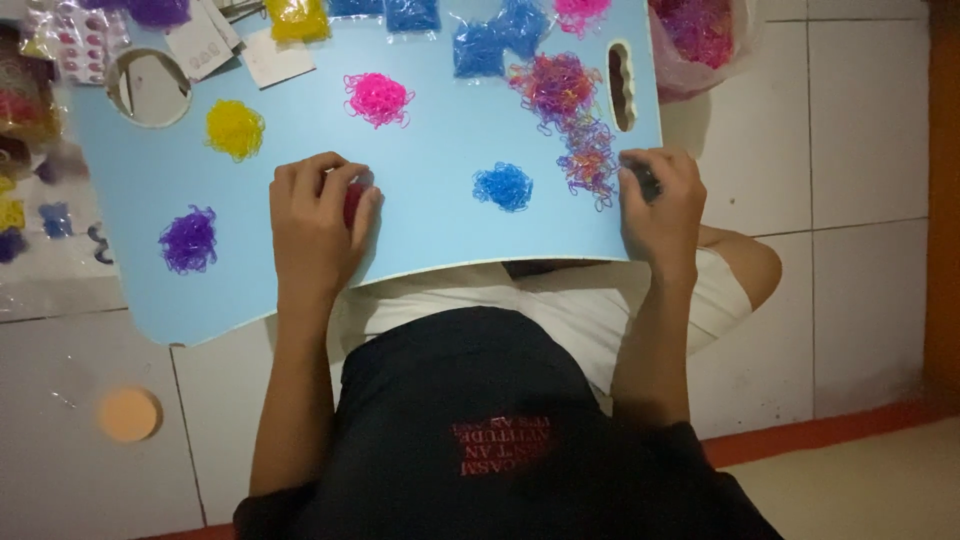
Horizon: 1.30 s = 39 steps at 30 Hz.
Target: Sorting various colored rubber bands into organized piles on a portable blue desk.
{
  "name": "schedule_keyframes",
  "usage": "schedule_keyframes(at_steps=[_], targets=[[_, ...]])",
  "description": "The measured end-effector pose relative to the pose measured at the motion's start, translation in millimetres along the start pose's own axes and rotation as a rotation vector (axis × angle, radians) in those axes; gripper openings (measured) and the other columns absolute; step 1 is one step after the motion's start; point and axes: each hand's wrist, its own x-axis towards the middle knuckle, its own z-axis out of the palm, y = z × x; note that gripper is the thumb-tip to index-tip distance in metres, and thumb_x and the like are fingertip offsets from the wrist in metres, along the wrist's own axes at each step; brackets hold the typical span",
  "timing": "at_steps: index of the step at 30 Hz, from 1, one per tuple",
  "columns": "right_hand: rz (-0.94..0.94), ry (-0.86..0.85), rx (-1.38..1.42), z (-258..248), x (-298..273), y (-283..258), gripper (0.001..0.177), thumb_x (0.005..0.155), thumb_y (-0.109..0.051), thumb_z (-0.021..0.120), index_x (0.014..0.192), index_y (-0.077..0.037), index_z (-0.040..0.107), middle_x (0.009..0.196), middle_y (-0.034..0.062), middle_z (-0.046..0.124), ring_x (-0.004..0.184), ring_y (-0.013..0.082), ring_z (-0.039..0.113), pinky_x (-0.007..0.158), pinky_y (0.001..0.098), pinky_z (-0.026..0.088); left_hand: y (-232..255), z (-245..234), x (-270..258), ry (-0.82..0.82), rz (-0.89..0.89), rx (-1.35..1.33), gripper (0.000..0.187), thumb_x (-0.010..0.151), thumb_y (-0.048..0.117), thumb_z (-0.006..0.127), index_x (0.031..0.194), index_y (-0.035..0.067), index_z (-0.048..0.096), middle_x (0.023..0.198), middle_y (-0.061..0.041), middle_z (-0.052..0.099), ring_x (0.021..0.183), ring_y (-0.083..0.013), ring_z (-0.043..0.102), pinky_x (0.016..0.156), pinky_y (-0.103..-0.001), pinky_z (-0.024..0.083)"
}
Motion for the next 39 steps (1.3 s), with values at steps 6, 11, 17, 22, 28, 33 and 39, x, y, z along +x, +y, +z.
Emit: schedule_keyframes(at_steps=[6, 11, 17, 22, 28, 33, 39], targets=[[-0.084, -0.087, -0.104, -1.3, 1.2, 12.3, 0.004, 0.105, -0.001, 0.069, 0.105, 0.002, 0.072, 0.103, 0.023, 0.062, 0.099, 0.0424, 0.061, 0.088, 0.0514, 0.052, -9.1, -2.9, -1.4, 0.172, -0.049, -0.352, 0.03, 0.109, 0.023, 0.062, 0.132, 0.003, 0.064, 0.121, -0.016, 0.059, 0.108, -0.0353, 0.056, 0.094, -0.046, 0.048], [-0.113, -0.017, 0.01, -3.1, -1.2, 12.5, 0.006, 0.109, 0.001, 0.062, 0.105, 0.003, 0.066, 0.096, 0.0214, 0.061, 0.087, 0.0403, 0.061, 0.08, 0.0502, 0.051, -18.9, -3.7, -8.6, 0.305, -0.183, -0.507, 0.033, 0.11, 0.03, 0.049, 0.129, 0.007, 0.062, 0.119, -0.012, 0.057, 0.105, -0.028, 0.054, 0.095, -0.04, 0.047], [-0.221, 0.25, 0.16, 37.2, -9.6, 5.8, 0.005, 0.1, 0.0, 0.072, 0.1, -0.005, 0.07, 0.093, 0.014, 0.069, 0.079, 0.0325, 0.065, 0.074, 0.0413, 0.052, -19.4, -1.9, -6.8, 0.296, -0.051, -0.394, 0.025, 0.107, 0.027, 0.06, 0.115, 0.007, 0.072, 0.106, -0.01, 0.065, 0.099, -0.029, 0.059, 0.092, -0.042, 0.048], [-0.384, 0.199, 0.358, 77.0, -7.5, -52.2, 0.013, 0.089, 0.006, 0.073, 0.09, -0.007, 0.072, 0.083, 0.0091, 0.07, 0.07, 0.0283, 0.063, 0.071, 0.0368, 0.053, -22.7, 11.3, -8.4, 0.282, 0.091, -0.28, 0.021, 0.098, 0.024, 0.075, 0.112, 0.008, 0.076, 0.102, -0.011, 0.068, 0.095, -0.0309, 0.061, 0.088, -0.043, 0.052], [-0.549, 0.048, 0.51, 123.4, -7.9, -111.8, 0.011, 0.086, -0.004, 0.081, 0.092, -0.013, 0.077, 0.088, 0.0021, 0.077, 0.068, 0.0214, 0.066, 0.067, 0.033, 0.054, -13.6, 13.6, -15.3, 0.199, 0.265, -0.195, 0.028, 0.095, 0.029, 0.074, 0.118, 0.013, 0.076, 0.105, -0.008, 0.072, 0.095, -0.026, 0.062, 0.083, -0.043, 0.054], [-0.537, -0.036, 0.61, 152.0, -9.3, -112.5, 0.011, 0.09, -0.007, 0.081, 0.098, -0.013, 0.078, 0.075, -0.0011, 0.07, 0.065, 0.0183, 0.063, 0.067, 0.0292, 0.054, -13.5, 15.1, -14.7, 0.305, 0.35, -0.178, 0.01, 0.092, 0.015, 0.078, 0.102, 0.014, 0.077, 0.096, -0.004, 0.074, 0.085, -0.0241, 0.065, 0.079, -0.038, 0.056], [-0.529, -0.143, 0.665, 150.6, -7.0, -105.1, 0.013, 0.09, -0.005, 0.078, 0.102, -0.009, 0.076, 0.079, 0.0078, 0.073, 0.066, 0.0216, 0.065, 0.066, 0.0345, 0.054, -7.7, 3.4, -7.6, 0.32, 0.377, -0.186, 0.004, 0.092, 0.009, 0.081, 0.093, 0.012, 0.078, 0.09, -0.007, 0.076, 0.081, -0.0224, 0.067, 0.065, -0.035, 0.055]])
